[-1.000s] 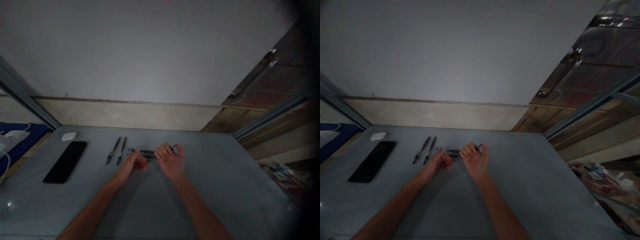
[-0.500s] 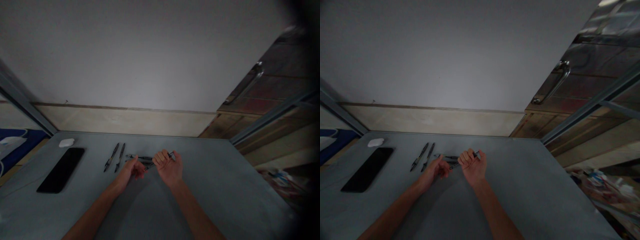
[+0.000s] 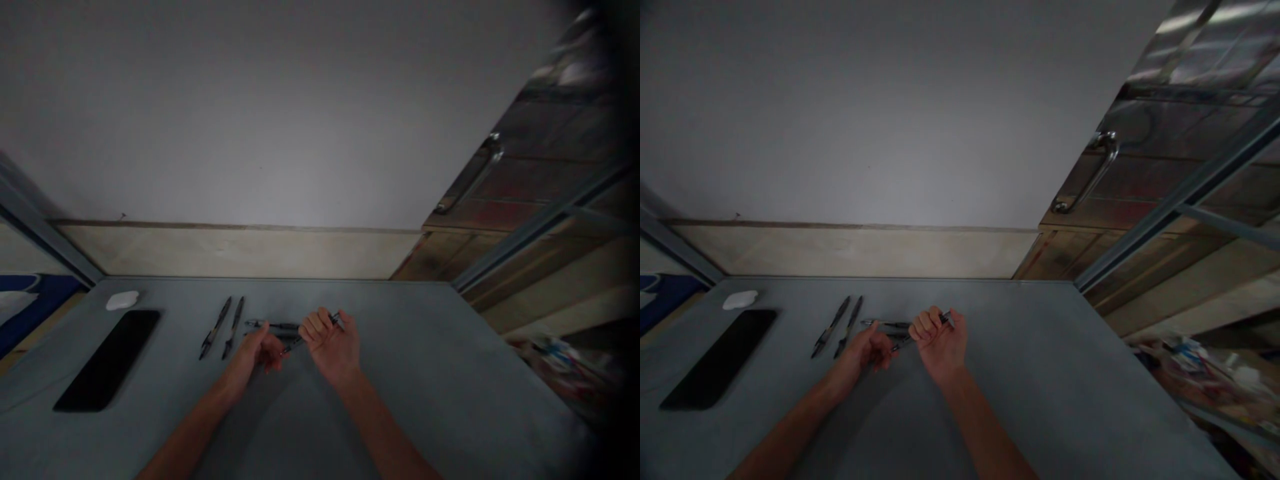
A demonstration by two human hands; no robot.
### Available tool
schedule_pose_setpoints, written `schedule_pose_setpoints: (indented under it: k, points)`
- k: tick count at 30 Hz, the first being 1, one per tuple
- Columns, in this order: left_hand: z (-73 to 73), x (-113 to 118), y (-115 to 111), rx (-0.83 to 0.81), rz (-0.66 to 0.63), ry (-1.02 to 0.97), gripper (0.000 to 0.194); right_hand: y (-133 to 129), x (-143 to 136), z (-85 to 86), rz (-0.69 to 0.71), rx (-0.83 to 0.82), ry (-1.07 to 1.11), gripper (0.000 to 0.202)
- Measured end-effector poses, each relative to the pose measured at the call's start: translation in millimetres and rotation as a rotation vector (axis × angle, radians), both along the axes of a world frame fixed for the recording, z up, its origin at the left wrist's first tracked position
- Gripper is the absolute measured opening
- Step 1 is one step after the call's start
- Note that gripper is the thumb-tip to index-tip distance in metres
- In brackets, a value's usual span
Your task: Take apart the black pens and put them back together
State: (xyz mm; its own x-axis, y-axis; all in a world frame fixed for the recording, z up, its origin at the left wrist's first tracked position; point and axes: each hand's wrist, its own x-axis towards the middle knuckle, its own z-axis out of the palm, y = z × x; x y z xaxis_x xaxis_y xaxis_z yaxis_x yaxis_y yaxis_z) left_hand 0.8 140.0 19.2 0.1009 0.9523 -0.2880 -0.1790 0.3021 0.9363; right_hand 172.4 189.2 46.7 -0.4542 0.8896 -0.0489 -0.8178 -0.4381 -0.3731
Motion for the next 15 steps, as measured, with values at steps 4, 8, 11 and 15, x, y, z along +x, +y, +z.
schedule_pose_setpoints:
  k: [4,8,11,15]
  points:
    - [-1.1,0.1,0.0,-0.008,0.004,-0.013,0.062,1.5,0.5,-1.9,0.0,0.0,0.009,0.047]
    - [-0.4,0.5,-0.6,0.0,0.005,-0.002,0.063,1.2,0.5,-2.0,0.007,-0.023,0.022,0.046]
    - [-0.5,0.6,-0.6,0.002,0.0,0.008,0.065,0.8,0.1,-1.9,0.013,-0.044,0.072,0.044]
    - [-2.8,0.0,0.6,0.0,0.005,0.021,0.064,2.2,-0.3,-4.6,0.0,-0.055,0.059,0.045]
